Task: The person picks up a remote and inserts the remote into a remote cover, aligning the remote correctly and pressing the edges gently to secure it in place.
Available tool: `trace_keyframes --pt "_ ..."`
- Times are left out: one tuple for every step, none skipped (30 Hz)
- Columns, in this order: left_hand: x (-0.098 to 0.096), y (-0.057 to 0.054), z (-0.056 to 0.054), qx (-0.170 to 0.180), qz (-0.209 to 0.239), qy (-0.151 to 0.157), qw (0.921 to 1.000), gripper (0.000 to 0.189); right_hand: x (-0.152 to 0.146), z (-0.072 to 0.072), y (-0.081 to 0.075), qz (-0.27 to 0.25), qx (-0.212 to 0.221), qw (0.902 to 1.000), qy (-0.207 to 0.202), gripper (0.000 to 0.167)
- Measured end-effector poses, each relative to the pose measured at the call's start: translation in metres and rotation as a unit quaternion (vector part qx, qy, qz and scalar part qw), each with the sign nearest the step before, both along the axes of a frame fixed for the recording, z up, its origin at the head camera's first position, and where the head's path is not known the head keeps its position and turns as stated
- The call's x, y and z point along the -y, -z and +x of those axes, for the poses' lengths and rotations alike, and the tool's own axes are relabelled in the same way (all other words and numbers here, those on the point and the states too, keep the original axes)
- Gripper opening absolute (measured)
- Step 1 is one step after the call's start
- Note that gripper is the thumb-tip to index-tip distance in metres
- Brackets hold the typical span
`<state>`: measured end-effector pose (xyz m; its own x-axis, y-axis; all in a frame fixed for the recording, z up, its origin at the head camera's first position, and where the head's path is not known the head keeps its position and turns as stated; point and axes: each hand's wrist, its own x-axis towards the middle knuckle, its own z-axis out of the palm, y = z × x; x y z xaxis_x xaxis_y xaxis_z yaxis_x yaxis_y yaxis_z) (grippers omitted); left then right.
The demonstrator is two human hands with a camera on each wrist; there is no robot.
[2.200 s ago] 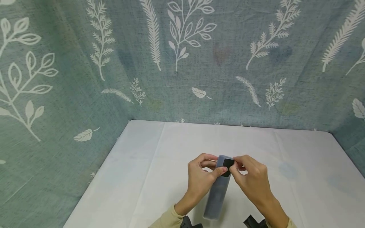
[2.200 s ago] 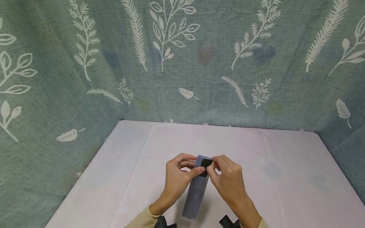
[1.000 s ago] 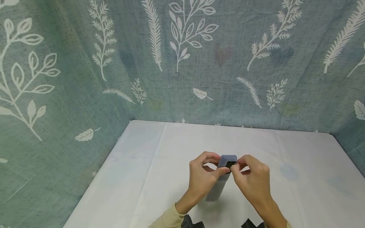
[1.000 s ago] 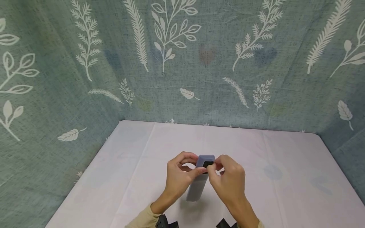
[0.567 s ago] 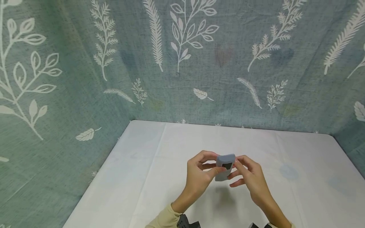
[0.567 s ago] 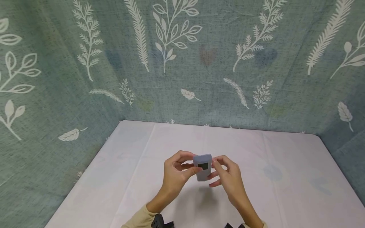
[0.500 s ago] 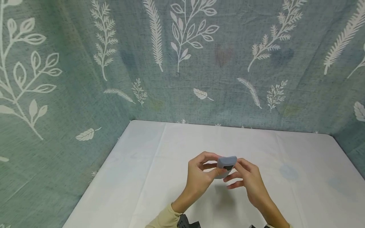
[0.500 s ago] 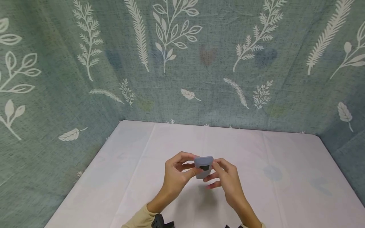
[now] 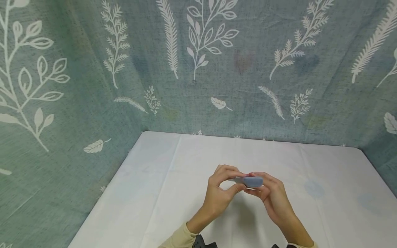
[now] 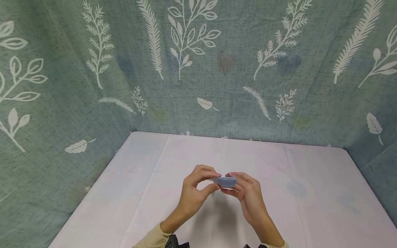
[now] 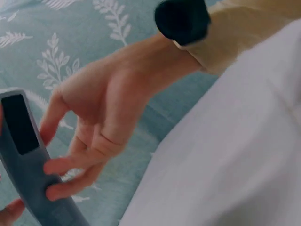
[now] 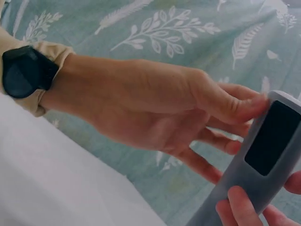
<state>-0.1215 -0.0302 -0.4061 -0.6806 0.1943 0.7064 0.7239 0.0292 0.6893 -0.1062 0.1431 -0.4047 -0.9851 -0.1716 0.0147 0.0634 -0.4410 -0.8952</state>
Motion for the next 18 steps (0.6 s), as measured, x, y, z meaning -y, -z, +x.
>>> trace_keyframes --pt "0.001 0.001 -0.001 -0.008 -0.001 -0.002 1.0000 0.027 0.000 0.000 0.000 -0.005 -0.001 1.0000 0.003 0.020" --pt "0.001 0.001 -0.001 -0.015 0.000 -0.002 0.9999 0.025 -0.001 -0.001 -0.001 -0.007 0.000 0.9999 0.008 0.019" --pt "0.001 0.002 -0.001 -0.020 0.002 -0.003 0.9998 0.023 -0.001 -0.002 -0.002 -0.006 0.001 0.9999 0.013 0.018" --pt "0.001 0.002 -0.002 -0.022 0.005 -0.004 0.9997 0.021 -0.001 -0.002 -0.004 -0.003 0.004 0.9998 0.020 0.017" --pt "0.001 0.002 -0.002 -0.019 0.009 -0.007 0.9998 0.019 -0.001 -0.003 -0.005 0.004 0.007 0.9996 0.029 0.015" --pt "0.001 0.002 -0.003 -0.011 0.017 -0.007 0.9998 0.017 -0.001 -0.003 -0.007 0.013 0.010 0.9992 0.038 0.014" --pt "0.000 0.002 -0.003 0.009 0.027 -0.005 0.9996 0.016 -0.001 -0.003 -0.009 0.019 0.011 0.9988 0.045 0.014" --pt "0.000 0.002 -0.003 0.038 0.039 -0.002 0.9985 0.014 -0.001 -0.003 -0.010 0.024 0.008 0.9984 0.050 0.014" --pt "-0.001 0.002 -0.003 0.071 0.049 0.002 0.9963 0.014 -0.002 -0.004 -0.011 0.029 0.005 0.9980 0.056 0.016" --pt "-0.001 0.002 -0.003 0.106 0.059 0.008 0.9926 0.015 -0.002 -0.004 -0.012 0.036 0.002 0.9974 0.063 0.017" --pt "-0.002 0.002 -0.004 0.144 0.073 0.018 0.9868 0.017 -0.002 -0.004 -0.013 0.043 -0.003 0.9967 0.069 0.020" --pt "-0.002 0.000 -0.004 0.184 0.087 0.030 0.9785 0.020 -0.002 -0.004 -0.014 0.050 -0.009 0.9960 0.073 0.023" --pt "-0.002 -0.001 -0.004 0.223 0.098 0.041 0.9690 0.025 -0.003 -0.004 -0.015 0.057 -0.016 0.9952 0.078 0.025" --pt "-0.002 -0.002 -0.005 0.253 0.107 0.050 0.9601 0.029 -0.003 -0.004 -0.015 0.066 -0.023 0.9940 0.084 0.027" --pt "-0.002 -0.004 -0.006 0.278 0.114 0.059 0.9519 0.033 -0.004 -0.004 -0.016 0.077 -0.027 0.9925 0.091 0.029" --pt "-0.001 -0.006 -0.006 0.300 0.123 0.067 0.9435 0.037 -0.004 -0.004 -0.017 0.085 -0.032 0.9912 0.096 0.030" --pt "-0.001 -0.008 -0.006 0.321 0.131 0.074 0.9350 0.040 -0.004 -0.004 -0.017 0.091 -0.038 0.9901 0.100 0.031" --pt "-0.001 -0.010 -0.007 0.339 0.136 0.080 0.9274 0.043 -0.004 -0.004 -0.017 0.094 -0.045 0.9893 0.102 0.033"
